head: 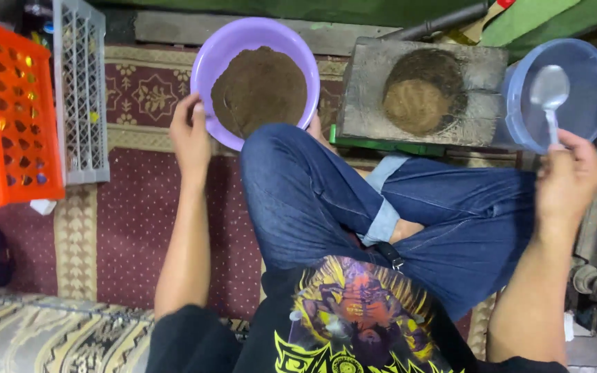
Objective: A person sits on the floor and uses a spoon to transfer brown powder from a purple bowl into a stone mortar, then uses a brush to spread the powder.
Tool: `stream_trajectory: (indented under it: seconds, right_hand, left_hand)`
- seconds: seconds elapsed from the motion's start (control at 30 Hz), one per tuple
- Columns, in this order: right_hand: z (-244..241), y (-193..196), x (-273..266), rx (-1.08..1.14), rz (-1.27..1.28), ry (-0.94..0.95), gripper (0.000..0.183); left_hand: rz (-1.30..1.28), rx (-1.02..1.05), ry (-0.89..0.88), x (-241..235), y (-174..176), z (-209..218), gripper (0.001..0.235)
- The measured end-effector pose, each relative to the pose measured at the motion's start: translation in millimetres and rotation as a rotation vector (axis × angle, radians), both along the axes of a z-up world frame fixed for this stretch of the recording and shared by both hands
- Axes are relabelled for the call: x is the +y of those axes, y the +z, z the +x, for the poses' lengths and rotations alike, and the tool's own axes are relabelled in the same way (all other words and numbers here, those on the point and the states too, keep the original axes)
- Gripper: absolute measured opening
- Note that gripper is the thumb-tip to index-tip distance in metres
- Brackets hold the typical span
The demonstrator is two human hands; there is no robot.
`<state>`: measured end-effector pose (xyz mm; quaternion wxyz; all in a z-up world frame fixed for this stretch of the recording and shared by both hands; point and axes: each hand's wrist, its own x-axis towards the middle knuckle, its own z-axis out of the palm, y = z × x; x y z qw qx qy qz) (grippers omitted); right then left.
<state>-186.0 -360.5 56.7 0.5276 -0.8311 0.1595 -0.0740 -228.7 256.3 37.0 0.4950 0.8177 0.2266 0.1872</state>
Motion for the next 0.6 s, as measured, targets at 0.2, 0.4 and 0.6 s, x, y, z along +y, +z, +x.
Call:
stream_trajectory:
  seconds: [0.2, 0.4, 0.6]
  right_hand:
    - [36.6, 40.5, 91.5, -0.102, -0.794, 0.687, 0.034]
    - [93.5, 10.9, 131.4, 0.187, -1.051, 1.049, 0.054]
    - [92.6, 29.6, 96.5, 0.244, -1.240, 1.116, 0.050]
  left_hand:
    - [-0.052, -0.077, -0.013, -40.3, 23.5, 16.4, 0.032]
    - [-0.164, -0.226, -0.221, -137.5, 64.5, 108.1, 0.031]
    - [-0.216, -0.202, -0.323, -187.2, 46.4, 139.3, 0.030]
